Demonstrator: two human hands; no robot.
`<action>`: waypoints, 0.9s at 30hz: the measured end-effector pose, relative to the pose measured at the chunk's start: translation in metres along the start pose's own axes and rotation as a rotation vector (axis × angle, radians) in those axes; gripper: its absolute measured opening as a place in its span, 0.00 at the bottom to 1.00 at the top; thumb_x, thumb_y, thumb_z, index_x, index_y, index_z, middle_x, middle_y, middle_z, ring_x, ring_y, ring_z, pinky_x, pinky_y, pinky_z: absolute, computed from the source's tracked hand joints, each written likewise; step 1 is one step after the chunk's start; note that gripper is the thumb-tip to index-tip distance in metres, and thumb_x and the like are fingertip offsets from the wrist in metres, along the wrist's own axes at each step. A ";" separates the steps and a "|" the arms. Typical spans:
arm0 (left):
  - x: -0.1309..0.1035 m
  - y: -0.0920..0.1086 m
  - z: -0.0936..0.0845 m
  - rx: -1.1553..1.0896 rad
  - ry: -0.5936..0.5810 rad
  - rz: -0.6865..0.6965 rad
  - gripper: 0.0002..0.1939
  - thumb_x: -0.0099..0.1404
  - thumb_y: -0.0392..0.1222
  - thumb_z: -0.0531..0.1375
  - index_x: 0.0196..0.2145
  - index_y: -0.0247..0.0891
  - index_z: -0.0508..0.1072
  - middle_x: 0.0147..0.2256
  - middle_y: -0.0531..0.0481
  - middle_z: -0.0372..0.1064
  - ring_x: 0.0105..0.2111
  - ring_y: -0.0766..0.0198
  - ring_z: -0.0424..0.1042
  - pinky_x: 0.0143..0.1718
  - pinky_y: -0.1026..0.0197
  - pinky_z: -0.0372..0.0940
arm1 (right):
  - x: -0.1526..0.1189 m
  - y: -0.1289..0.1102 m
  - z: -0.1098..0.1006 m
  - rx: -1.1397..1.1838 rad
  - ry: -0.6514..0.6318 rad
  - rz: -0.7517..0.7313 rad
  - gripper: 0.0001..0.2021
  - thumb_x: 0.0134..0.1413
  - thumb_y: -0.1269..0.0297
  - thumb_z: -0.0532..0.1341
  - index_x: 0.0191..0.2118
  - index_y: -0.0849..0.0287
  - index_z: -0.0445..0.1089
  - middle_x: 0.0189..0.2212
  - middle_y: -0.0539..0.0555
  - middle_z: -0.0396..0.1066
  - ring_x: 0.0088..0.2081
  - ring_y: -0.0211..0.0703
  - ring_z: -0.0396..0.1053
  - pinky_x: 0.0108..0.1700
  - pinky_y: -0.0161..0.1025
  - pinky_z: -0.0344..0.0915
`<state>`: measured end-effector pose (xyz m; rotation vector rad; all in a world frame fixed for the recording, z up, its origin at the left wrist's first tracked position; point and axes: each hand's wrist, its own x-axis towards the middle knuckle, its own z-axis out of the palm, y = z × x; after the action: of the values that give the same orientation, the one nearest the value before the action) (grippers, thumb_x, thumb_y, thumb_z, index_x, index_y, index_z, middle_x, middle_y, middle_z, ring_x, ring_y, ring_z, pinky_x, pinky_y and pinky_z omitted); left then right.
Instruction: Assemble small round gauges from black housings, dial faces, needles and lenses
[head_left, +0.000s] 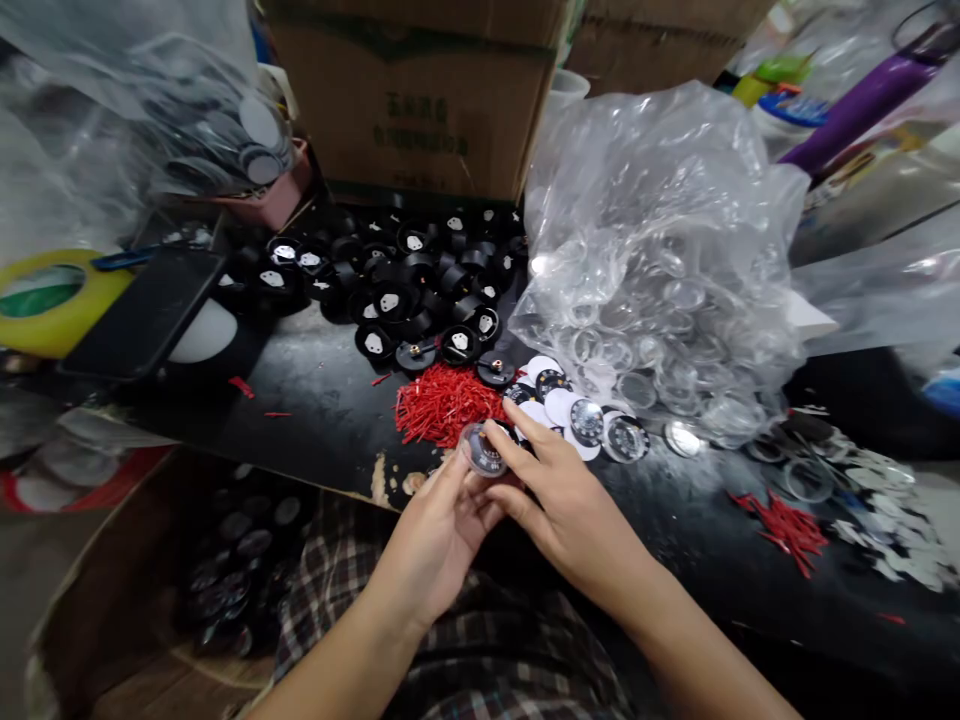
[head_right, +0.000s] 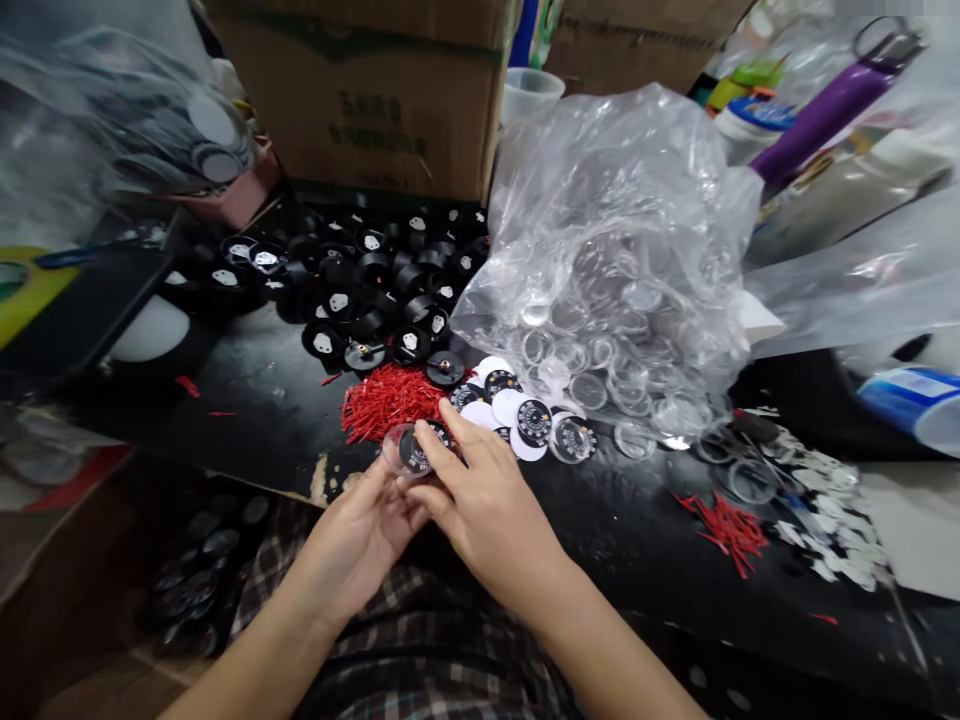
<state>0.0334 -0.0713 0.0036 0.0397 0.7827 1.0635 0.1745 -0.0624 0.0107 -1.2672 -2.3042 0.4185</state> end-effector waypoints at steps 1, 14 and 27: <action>-0.001 0.002 -0.001 0.001 0.000 0.014 0.10 0.65 0.45 0.59 0.38 0.39 0.78 0.36 0.50 0.79 0.35 0.68 0.76 0.39 0.66 0.70 | -0.001 -0.001 0.003 -0.020 0.011 -0.014 0.21 0.64 0.64 0.53 0.60 0.66 0.62 0.63 0.69 0.54 0.63 0.55 0.54 0.60 0.56 0.57; -0.010 0.007 -0.006 0.057 -0.020 -0.022 0.09 0.65 0.39 0.58 0.40 0.39 0.78 0.36 0.49 0.79 0.32 0.65 0.78 0.35 0.66 0.72 | -0.006 -0.004 -0.003 0.176 0.074 0.048 0.28 0.61 0.56 0.58 0.64 0.53 0.53 0.61 0.58 0.59 0.61 0.47 0.56 0.61 0.51 0.57; -0.002 -0.001 -0.012 0.082 -0.043 0.070 0.06 0.63 0.40 0.61 0.37 0.40 0.78 0.36 0.51 0.78 0.35 0.66 0.76 0.40 0.63 0.71 | 0.004 -0.012 -0.012 0.230 0.189 0.110 0.09 0.60 0.66 0.59 0.47 0.56 0.70 0.42 0.54 0.73 0.51 0.45 0.65 0.56 0.49 0.59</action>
<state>0.0268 -0.0778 -0.0046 0.1603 0.7900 1.0932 0.1708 -0.0649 0.0270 -1.2640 -1.9745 0.5590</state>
